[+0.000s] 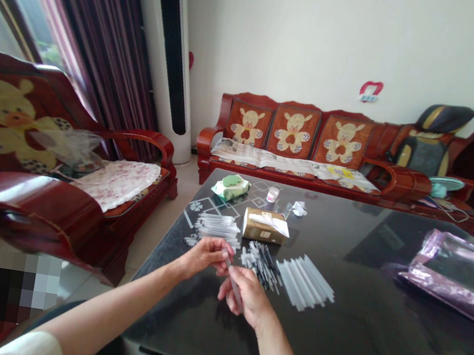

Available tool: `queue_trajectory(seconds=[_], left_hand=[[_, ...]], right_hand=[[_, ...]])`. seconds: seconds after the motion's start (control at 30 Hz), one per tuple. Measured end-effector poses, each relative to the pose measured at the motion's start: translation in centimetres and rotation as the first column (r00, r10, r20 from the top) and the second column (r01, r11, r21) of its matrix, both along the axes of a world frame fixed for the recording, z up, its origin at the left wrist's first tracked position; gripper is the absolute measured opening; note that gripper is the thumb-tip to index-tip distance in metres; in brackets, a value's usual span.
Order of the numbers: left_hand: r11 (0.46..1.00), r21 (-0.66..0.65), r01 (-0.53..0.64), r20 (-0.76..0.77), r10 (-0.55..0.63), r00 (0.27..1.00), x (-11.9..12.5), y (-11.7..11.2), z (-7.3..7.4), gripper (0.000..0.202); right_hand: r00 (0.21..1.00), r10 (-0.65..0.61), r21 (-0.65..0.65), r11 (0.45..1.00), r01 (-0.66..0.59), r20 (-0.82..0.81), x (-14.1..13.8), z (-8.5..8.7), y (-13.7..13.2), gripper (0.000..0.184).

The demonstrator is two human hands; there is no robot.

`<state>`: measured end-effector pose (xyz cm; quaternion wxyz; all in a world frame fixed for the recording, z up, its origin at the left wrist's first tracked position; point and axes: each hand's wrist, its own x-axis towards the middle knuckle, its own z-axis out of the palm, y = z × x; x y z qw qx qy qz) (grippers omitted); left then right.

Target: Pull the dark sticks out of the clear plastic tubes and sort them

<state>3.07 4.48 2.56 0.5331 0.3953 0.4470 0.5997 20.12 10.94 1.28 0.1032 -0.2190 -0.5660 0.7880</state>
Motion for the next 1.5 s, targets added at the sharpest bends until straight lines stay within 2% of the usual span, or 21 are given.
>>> queue_trajectory(seconds=[0.17,0.27,0.33,0.4,0.43,0.53,0.6,0.67,0.7,0.73,0.87,0.93,0.97,1.03,1.1,1.17,1.2,1.23,1.33,1.4,1.5], left_hand=[[0.988,-0.062,-0.140,-0.056,0.137,0.989,0.6,0.3,0.0,0.044],[0.978,-0.085,-0.193,-0.059,0.188,0.980,0.5,0.2,0.3,0.043],[0.973,-0.092,-0.211,-0.057,0.206,0.977,0.5,0.2,0.4,0.041],[0.970,-0.096,-0.225,-0.054,0.221,0.974,0.6,0.2,0.3,0.041],[0.968,-0.098,-0.232,-0.052,0.228,0.972,0.6,0.3,0.1,0.041],[0.962,-0.110,-0.248,-0.048,0.244,0.969,0.8,0.3,-0.2,0.041],[0.958,-0.129,-0.256,-0.046,0.252,0.967,0.4,0.3,-0.1,0.041],[0.943,-0.129,-0.308,-0.040,0.305,0.951,-0.5,0.2,0.3,0.040],[0.930,-0.115,-0.348,-0.036,0.346,0.937,-1.1,0.1,0.5,0.040],[0.916,-0.089,-0.392,-0.034,0.390,0.920,-1.8,0.0,0.8,0.040],[0.931,-0.026,-0.364,-0.093,0.361,0.928,-3.9,-0.3,1.1,0.039],[0.941,-0.035,-0.336,-0.137,0.329,0.934,-4.0,-0.3,0.7,0.039],[0.946,-0.040,-0.322,-0.157,0.313,0.937,-3.9,-0.3,0.4,0.039],[0.955,-0.054,-0.292,-0.203,0.276,0.940,-3.6,-0.2,-0.3,0.037],[0.960,-0.066,-0.272,-0.256,0.248,0.934,-3.3,-0.2,-0.9,0.035],[0.963,-0.064,-0.262,-0.305,0.231,0.924,-3.3,-0.1,-1.6,0.031],[0.965,-0.057,-0.256,-0.323,0.225,0.919,-3.2,-0.1,-1.9,0.029],[0.967,-0.051,-0.249,-0.334,0.219,0.917,-3.2,0.0,-2.3,0.027],[0.970,-0.051,-0.237,-0.335,0.207,0.919,-3.0,0.2,-3.7,0.023],[0.969,-0.065,-0.237,-0.327,0.203,0.923,-2.7,0.3,-4.4,0.023],[0.966,-0.093,-0.240,-0.335,0.197,0.922,-2.3,0.3,-5.0,0.024]], right_hand=[[0.999,-0.037,0.052,0.998,0.036,0.035,0.0,0.2,0.1,0.038],[0.994,-0.084,0.191,0.979,0.069,0.070,-0.2,0.4,0.1,0.039],[0.990,-0.124,0.338,0.937,0.093,0.071,-0.3,0.6,0.1,0.040],[0.987,-0.153,0.524,0.846,0.102,0.055,-0.5,0.8,0.0,0.041],[0.985,-0.168,0.621,0.777,0.104,0.046,-0.5,0.9,0.0,0.041],[0.968,-0.247,0.854,0.513,0.091,0.045,-0.5,1.0,-0.2,0.040],[0.944,-0.325,0.932,0.356,0.071,0.052,-0.4,0.9,-0.5,0.038],[0.923,-0.382,0.962,0.264,0.062,0.046,-0.2,0.6,-0.7,0.035],[0.917,-0.398,0.965,0.252,0.070,0.038,0.0,0.4,-0.7,0.034],[0.916,-0.399,0.959,0.270,0.083,0.033,0.1,0.3,-0.7,0.034],[0.937,-0.346,0.868,0.479,0.129,0.051,0.2,-0.1,-0.1,0.040],[0.936,-0.349,0.849,0.509,0.140,0.054,0.2,-0.3,0.5,0.039],[0.929,-0.367,0.861,0.489,0.139,0.058,0.2,-0.3,1.0,0.038],[0.896,-0.438,0.907,0.404,0.120,0.076,0.8,-0.4,2.2,0.034],[0.822,-0.562,0.962,0.263,0.069,0.094,2.0,-0.5,4.1,0.030],[0.706,-0.702,0.994,0.101,-0.037,0.097,3.8,-0.6,6.3,0.027],[0.654,-0.750,0.994,0.042,-0.103,0.099,4.7,-0.6,7.5,0.025],[0.599,-0.794,0.987,0.010,-0.161,0.106,5.7,-0.7,8.5,0.024],[0.482,-0.860,0.954,0.014,-0.301,0.165,7.8,-1.2,10.7,0.023],[0.464,-0.865,0.940,0.022,-0.340,0.188,8.3,-1.5,11.2,0.023],[0.477,-0.861,0.926,-0.020,-0.377,0.175,8.0,-1.9,11.2,0.020]])
